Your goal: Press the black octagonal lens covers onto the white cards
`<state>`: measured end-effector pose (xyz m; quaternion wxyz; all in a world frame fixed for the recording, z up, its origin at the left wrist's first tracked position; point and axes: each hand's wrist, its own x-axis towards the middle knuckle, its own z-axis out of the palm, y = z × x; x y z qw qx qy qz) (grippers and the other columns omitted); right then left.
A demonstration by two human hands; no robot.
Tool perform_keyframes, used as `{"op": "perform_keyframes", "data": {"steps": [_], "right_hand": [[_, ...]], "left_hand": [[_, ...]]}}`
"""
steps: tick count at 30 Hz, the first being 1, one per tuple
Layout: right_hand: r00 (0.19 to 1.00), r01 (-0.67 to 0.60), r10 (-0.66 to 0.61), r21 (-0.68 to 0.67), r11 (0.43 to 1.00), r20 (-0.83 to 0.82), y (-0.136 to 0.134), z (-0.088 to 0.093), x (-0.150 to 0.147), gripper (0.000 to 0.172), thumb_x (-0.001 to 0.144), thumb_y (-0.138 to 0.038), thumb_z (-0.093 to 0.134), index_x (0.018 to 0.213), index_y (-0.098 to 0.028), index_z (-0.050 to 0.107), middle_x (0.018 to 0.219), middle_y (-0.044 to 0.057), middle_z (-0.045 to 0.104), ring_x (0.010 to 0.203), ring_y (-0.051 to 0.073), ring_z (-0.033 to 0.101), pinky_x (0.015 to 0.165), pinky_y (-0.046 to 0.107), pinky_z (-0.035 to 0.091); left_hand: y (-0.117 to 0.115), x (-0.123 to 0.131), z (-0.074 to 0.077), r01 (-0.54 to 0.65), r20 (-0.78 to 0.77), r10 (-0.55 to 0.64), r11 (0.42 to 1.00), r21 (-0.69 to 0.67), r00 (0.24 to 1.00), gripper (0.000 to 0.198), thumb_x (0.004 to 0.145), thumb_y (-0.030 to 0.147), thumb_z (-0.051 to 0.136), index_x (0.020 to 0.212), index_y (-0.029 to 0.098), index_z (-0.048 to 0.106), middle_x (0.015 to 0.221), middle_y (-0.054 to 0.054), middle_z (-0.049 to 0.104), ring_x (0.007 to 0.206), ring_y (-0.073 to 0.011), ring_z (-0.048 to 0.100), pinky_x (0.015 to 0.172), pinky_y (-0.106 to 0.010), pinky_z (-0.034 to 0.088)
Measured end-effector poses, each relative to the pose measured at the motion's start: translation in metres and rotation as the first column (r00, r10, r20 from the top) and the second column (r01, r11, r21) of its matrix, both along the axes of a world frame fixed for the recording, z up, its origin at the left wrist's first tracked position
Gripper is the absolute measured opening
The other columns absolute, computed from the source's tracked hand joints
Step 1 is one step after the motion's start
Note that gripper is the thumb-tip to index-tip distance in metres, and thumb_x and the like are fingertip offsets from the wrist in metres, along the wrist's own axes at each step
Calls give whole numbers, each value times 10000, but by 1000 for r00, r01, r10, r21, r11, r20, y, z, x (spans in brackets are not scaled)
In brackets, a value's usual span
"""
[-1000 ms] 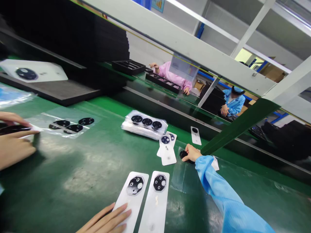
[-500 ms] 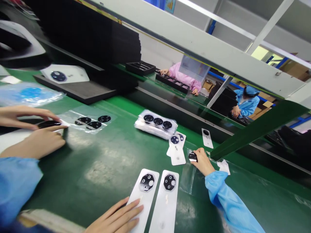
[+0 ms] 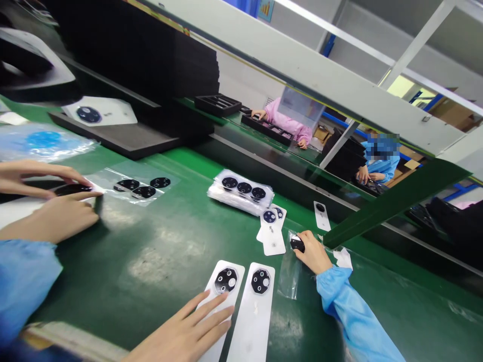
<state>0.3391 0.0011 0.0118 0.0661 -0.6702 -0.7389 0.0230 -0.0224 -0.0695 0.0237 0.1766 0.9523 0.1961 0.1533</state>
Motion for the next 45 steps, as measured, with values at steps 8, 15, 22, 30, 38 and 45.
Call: {"op": "perform_keyframes", "data": {"steps": [8,15,22,30,38,45], "right_hand": [[1000,-17,17,-7,1000,10,6,2,2,383,715,-236,598,1096,-223,567,977,51,492,816,223,609,774,387,516],[991,-28,27,-10,1000,-129,4,6,3,321,710,-227,596,1029,-215,570,944,46,508,783,212,594,751,392,523],[917,40,-43,-15,999,-397,8,18,16,294,658,-296,655,931,-200,609,885,50,540,820,220,592,570,300,547],[676,143,-79,26,989,-733,-33,52,-14,385,758,-431,624,1075,-223,560,1166,112,572,1095,273,541,825,398,528],[-222,-328,-550,-470,820,-805,-121,18,-122,484,625,-487,751,978,-159,703,1278,159,563,1229,350,457,1027,477,340],[-15,-250,-464,-446,859,-885,-131,-1,-151,507,545,-522,797,914,-205,654,1373,147,470,1245,334,440,1037,457,302]], "left_hand": [[50,144,1,-94,-183,149,957,275,972,575,806,501,571,1198,81,580,1244,-182,596,1295,-324,375,1092,-569,187],[60,170,-17,-188,-173,250,932,311,953,581,786,578,540,1181,157,606,1297,-142,563,1357,-340,250,1077,-671,11],[61,171,-19,-198,-136,252,927,320,958,565,774,587,549,1130,159,641,1225,-157,613,1326,-364,303,1053,-700,54],[26,140,10,-146,-38,168,933,328,985,664,819,561,497,1306,110,462,1463,-126,353,1383,-320,170,1088,-599,193],[-7,-4,1,-198,152,507,571,-797,848,348,891,406,448,1194,263,543,1097,-24,664,1003,-191,613,889,-287,471],[-6,-36,14,-67,-178,773,-174,-982,609,389,741,415,609,1061,197,645,1199,-79,599,958,-233,585,751,-318,492]]}}
